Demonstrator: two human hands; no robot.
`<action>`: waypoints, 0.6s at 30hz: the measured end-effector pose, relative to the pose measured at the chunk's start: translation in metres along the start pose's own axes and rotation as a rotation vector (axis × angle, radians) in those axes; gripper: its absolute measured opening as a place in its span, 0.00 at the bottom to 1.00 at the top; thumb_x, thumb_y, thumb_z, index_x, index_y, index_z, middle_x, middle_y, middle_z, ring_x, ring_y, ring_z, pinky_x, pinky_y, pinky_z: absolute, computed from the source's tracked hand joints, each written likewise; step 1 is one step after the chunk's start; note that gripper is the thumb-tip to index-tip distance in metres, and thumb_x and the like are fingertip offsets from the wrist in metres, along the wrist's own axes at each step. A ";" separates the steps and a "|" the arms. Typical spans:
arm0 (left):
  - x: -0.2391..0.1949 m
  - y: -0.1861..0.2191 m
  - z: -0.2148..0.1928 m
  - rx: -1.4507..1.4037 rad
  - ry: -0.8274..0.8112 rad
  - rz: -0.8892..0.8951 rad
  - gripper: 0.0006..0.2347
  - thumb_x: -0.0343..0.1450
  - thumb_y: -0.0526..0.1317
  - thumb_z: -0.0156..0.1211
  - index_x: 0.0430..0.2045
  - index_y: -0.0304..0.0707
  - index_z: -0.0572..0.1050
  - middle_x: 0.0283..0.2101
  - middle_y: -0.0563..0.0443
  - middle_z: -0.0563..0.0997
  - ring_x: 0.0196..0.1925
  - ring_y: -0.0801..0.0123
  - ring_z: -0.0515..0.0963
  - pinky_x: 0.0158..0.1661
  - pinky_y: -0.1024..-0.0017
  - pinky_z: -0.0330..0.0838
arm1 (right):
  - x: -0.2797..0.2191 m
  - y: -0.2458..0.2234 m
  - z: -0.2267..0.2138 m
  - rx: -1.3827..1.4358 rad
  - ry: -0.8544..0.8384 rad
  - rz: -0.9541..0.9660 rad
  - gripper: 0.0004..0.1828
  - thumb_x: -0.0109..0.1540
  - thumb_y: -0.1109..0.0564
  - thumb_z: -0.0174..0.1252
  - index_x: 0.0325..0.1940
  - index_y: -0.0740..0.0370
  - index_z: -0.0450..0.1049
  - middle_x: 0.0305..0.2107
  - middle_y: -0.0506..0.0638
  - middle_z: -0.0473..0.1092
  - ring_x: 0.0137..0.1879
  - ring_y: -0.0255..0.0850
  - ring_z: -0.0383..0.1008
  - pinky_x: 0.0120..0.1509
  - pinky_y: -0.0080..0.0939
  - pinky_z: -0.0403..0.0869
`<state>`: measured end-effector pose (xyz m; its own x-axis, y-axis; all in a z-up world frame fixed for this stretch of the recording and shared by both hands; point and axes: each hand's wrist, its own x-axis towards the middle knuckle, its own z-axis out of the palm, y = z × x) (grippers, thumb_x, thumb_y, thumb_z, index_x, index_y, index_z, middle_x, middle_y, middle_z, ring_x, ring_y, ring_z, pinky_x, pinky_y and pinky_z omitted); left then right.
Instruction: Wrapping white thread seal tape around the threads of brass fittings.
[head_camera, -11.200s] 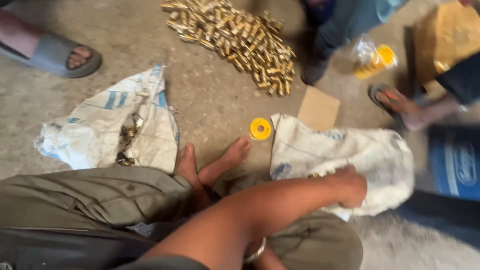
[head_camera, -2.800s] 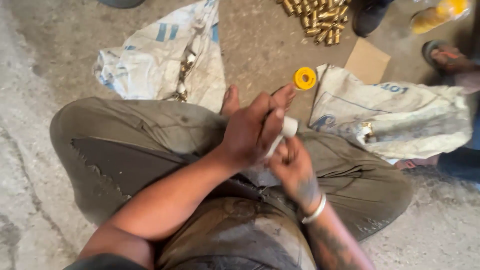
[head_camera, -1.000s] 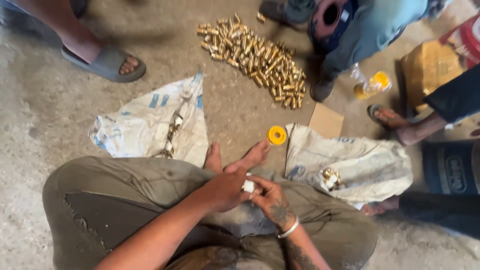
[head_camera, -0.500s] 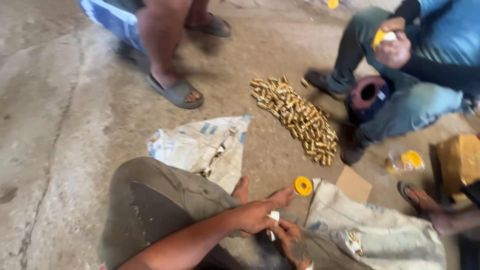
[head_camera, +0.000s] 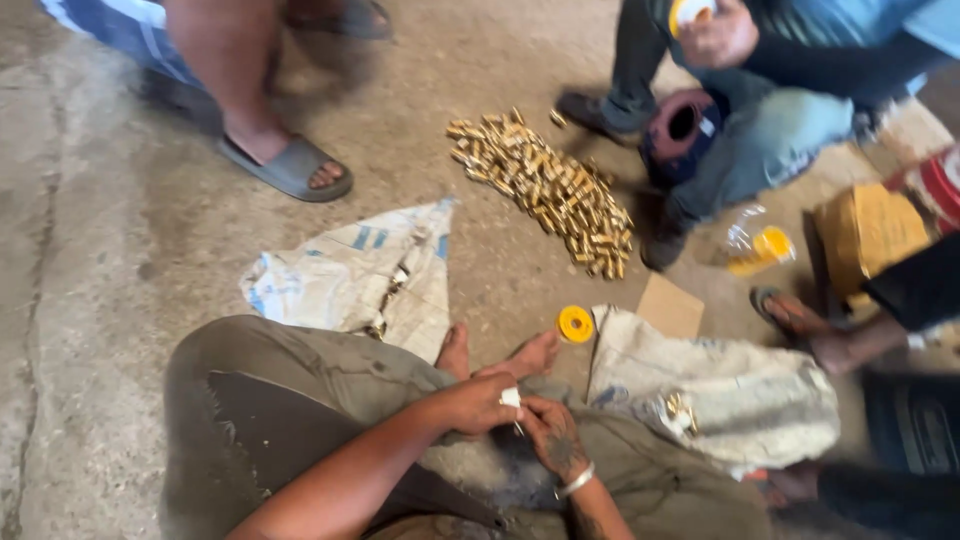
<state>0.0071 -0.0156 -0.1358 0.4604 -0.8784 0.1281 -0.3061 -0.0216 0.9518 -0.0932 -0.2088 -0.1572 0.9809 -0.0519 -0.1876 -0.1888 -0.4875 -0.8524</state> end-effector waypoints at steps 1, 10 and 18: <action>-0.003 0.026 -0.006 -0.114 0.069 0.185 0.24 0.69 0.37 0.63 0.57 0.19 0.65 0.65 0.28 0.66 0.66 0.46 0.69 0.59 0.57 0.66 | -0.001 0.007 0.001 -0.038 0.016 -0.101 0.18 0.64 0.46 0.56 0.45 0.62 0.81 0.24 0.49 0.78 0.31 0.36 0.77 0.38 0.40 0.74; -0.003 -0.041 0.001 0.096 0.051 -0.255 0.12 0.72 0.41 0.63 0.42 0.31 0.75 0.41 0.37 0.83 0.46 0.50 0.83 0.46 0.60 0.75 | 0.002 -0.027 0.013 -0.009 0.013 0.098 0.19 0.66 0.45 0.53 0.42 0.62 0.81 0.21 0.49 0.74 0.28 0.36 0.73 0.36 0.39 0.71; 0.001 -0.074 0.005 0.073 0.206 -0.265 0.19 0.67 0.46 0.62 0.42 0.26 0.74 0.37 0.40 0.83 0.40 0.54 0.84 0.42 0.64 0.79 | -0.002 0.003 0.021 0.602 -0.086 0.196 0.17 0.68 0.49 0.57 0.42 0.67 0.81 0.31 0.45 0.76 0.37 0.32 0.72 0.43 0.34 0.70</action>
<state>0.0267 -0.0174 -0.2076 0.6884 -0.7229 -0.0597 -0.2091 -0.2766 0.9379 -0.0967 -0.1922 -0.1696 0.9227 -0.0078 -0.3854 -0.3827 0.0999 -0.9184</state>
